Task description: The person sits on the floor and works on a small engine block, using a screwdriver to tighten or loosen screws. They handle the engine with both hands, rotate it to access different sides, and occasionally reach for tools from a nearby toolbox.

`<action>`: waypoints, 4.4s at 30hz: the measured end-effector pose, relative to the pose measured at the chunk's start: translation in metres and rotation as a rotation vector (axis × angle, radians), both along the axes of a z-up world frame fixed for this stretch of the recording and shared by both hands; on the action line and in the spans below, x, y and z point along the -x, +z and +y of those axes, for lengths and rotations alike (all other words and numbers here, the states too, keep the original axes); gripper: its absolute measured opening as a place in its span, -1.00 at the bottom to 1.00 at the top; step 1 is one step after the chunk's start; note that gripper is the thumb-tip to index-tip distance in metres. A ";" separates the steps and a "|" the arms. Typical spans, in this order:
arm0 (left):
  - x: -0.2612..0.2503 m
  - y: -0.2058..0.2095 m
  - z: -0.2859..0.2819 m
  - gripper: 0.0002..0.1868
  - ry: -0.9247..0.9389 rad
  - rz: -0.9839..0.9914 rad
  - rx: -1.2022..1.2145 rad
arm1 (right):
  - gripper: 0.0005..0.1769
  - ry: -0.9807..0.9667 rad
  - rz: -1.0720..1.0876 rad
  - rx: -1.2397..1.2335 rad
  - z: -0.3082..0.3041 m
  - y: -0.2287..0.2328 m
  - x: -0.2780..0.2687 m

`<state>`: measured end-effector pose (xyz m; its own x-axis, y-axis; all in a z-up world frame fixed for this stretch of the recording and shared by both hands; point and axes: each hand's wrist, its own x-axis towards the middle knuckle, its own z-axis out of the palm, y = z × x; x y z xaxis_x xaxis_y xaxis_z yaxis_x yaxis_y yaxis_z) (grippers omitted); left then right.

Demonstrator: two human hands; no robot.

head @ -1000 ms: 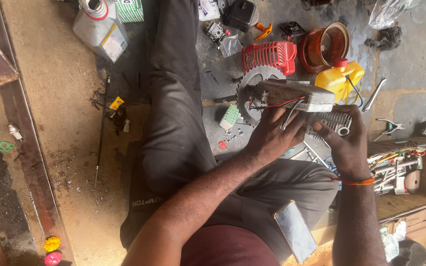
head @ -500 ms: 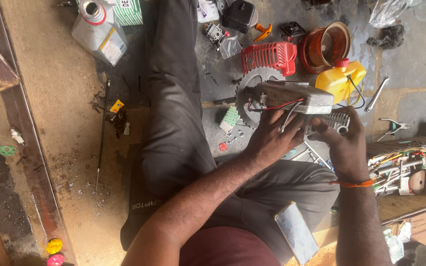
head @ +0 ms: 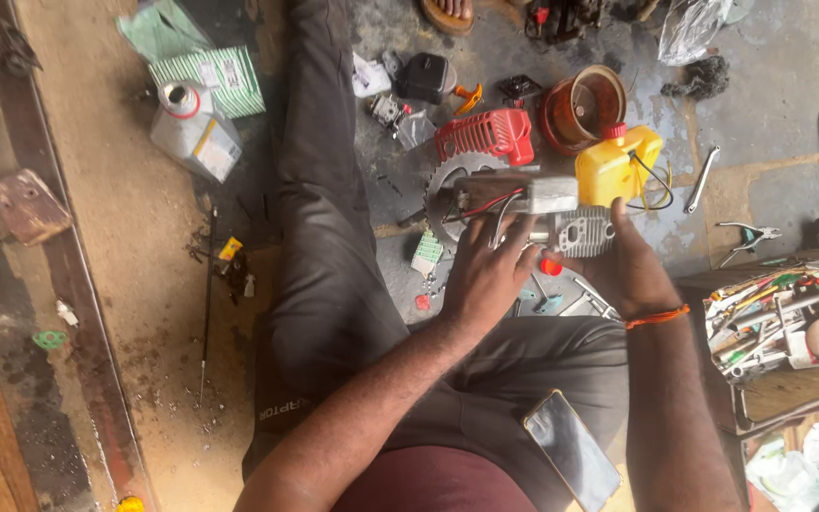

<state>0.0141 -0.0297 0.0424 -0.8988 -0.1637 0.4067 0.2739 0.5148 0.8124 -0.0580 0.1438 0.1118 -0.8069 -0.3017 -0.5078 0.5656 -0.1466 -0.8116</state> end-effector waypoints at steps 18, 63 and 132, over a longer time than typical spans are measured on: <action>-0.020 0.015 -0.010 -0.62 0.212 -0.134 -0.119 | -0.33 0.059 0.112 -0.314 -0.006 0.038 -0.016; 0.004 0.065 -0.011 -0.30 -0.001 -0.637 -0.703 | -0.40 0.058 -0.013 0.118 -0.034 0.026 -0.029; 0.013 0.069 -0.019 -0.22 -0.144 -0.753 -1.018 | -0.61 0.481 0.105 0.024 0.010 -0.059 0.041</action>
<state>0.0013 -0.0486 0.1112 -0.8874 0.0177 -0.4606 -0.4235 -0.4256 0.7997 -0.0990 0.1534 0.0528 -0.6193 -0.6634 -0.4199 0.4894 0.0920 -0.8672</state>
